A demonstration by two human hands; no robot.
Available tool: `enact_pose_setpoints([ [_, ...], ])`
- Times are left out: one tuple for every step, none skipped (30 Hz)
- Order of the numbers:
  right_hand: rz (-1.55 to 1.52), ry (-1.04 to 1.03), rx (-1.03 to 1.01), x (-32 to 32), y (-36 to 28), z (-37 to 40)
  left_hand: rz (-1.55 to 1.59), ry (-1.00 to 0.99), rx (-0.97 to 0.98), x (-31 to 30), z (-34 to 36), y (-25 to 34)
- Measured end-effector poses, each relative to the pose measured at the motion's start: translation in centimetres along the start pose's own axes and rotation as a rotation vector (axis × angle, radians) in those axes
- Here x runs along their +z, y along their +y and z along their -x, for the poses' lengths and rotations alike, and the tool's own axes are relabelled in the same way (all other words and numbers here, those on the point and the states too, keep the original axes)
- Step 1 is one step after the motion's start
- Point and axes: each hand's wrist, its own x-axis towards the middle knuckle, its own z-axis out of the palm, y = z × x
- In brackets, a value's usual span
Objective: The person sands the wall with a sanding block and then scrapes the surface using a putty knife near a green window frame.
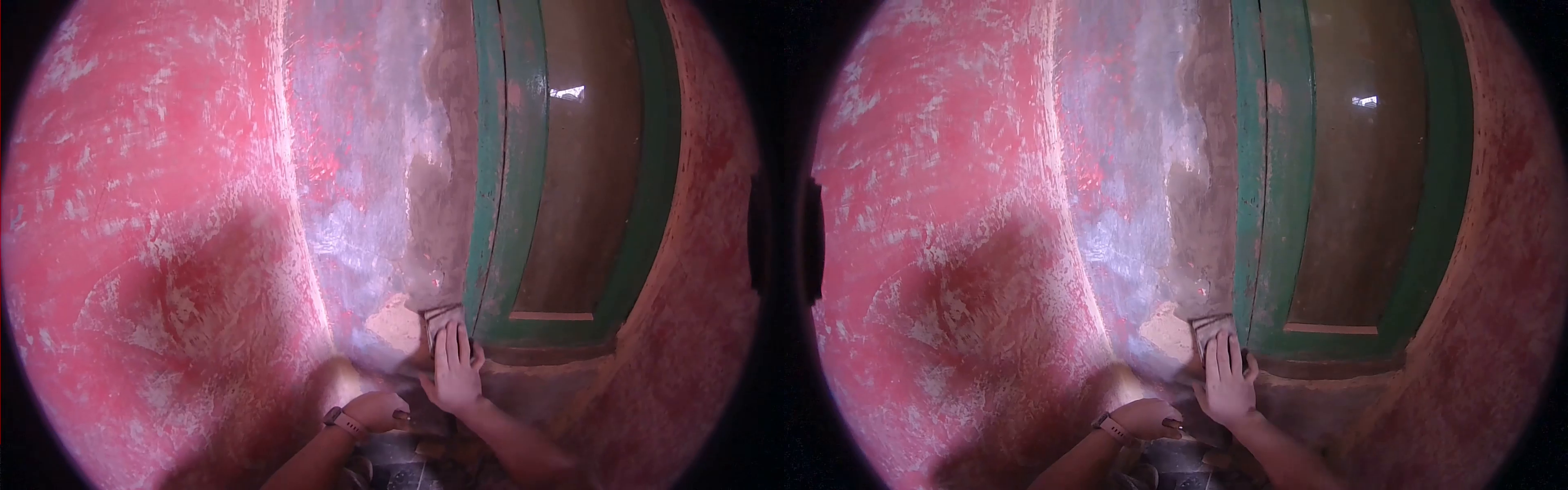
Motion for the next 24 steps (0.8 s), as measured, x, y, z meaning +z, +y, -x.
enact_pose_setpoints([
  [0.011, -0.032, -0.003, 0.1, 0.0, 0.4, 0.001, 0.009, -0.001, 0.0, 0.2, 0.1],
  [-0.018, -0.018, 0.009, -0.1, -0.1, 0.5, 0.007, 0.019, -0.008, 0.1, 0.3, -0.1],
  [-0.047, -0.004, 0.020, -1.1, -0.4, 0.3, 0.014, 0.030, -0.015, 0.3, 0.6, -0.4],
  [-0.076, 0.009, 0.030, -1.8, -0.6, -0.1, 0.023, 0.042, -0.022, 0.3, 0.7, -0.6],
  [-0.079, 0.053, 0.035, -2.5, -0.6, -0.9, 0.020, 0.045, -0.023, 0.1, 0.6, -0.6],
  [-0.085, 0.090, 0.044, -3.2, -0.5, -1.8, 0.023, 0.042, -0.024, -0.3, 0.6, -0.3],
  [-0.093, 0.125, 0.059, -3.6, -0.6, -1.8, 0.024, 0.033, -0.026, -0.1, 0.8, -0.1],
  [-0.071, 0.110, 0.051, -3.4, -0.5, -1.3, 0.022, 0.034, -0.019, 0.2, 0.8, 0.1],
  [-0.047, 0.101, 0.042, -2.9, 0.0, -1.0, 0.015, 0.040, -0.010, 0.2, 0.6, 0.3],
  [-0.022, 0.097, 0.029, -2.5, 0.6, -0.6, 0.004, 0.051, -0.002, 0.0, 0.3, 0.4],
  [-0.018, 0.088, 0.008, -2.3, 1.1, 0.0, 0.021, 0.058, 0.010, 0.0, 0.1, 0.3],
  [-0.015, 0.079, -0.015, -2.0, 1.8, 1.0, 0.037, 0.067, 0.022, 0.2, 0.0, 0.2],
  [-0.011, 0.070, -0.037, -1.7, 2.6, 1.9, 0.054, 0.075, 0.034, 0.4, 0.1, -0.1],
  [0.022, 0.037, -0.074, -1.7, 3.5, 2.8, 0.045, 0.093, 0.033, 0.4, 0.2, -0.4],
  [0.056, 0.001, -0.109, -1.7, 4.5, 3.9, 0.038, 0.109, 0.034, 0.4, 0.3, -0.7],
  [0.092, -0.037, -0.144, -1.8, 5.3, 4.9, 0.034, 0.125, 0.036, 0.6, 0.4, -1.0],
  [0.115, 0.012, -0.172, -1.7, 5.9, 5.6, 0.038, 0.144, 0.036, 1.0, 0.5, -1.6],
  [0.108, -0.017, -0.136, -2.1, 5.5, 5.5, 0.045, 0.163, 0.034, 1.2, 0.7, -2.1],
  [0.101, -0.047, -0.101, -2.6, 4.9, 5.5, 0.054, 0.182, 0.032, 1.5, 0.8, -2.4],
  [0.095, -0.080, -0.067, -3.0, 4.3, 5.6, 0.026, 0.161, 0.014, 1.7, 0.7, -2.6],
  [0.073, -0.061, -0.025, -2.8, 3.3, 5.1, -0.001, 0.139, -0.002, 1.3, 0.5, -2.3],
  [0.048, -0.041, 0.021, -2.2, 2.0, 4.1, -0.030, 0.112, -0.020, 0.9, 0.4, -1.9],
  [0.017, -0.019, 0.071, -1.9, 1.2, 3.5, -0.020, 0.128, -0.006, 0.6, 0.5, -1.2],
  [0.014, -0.050, 0.078, -2.0, 1.1, 3.4, -0.015, 0.138, 0.005, 0.1, 0.8, -0.2],
])
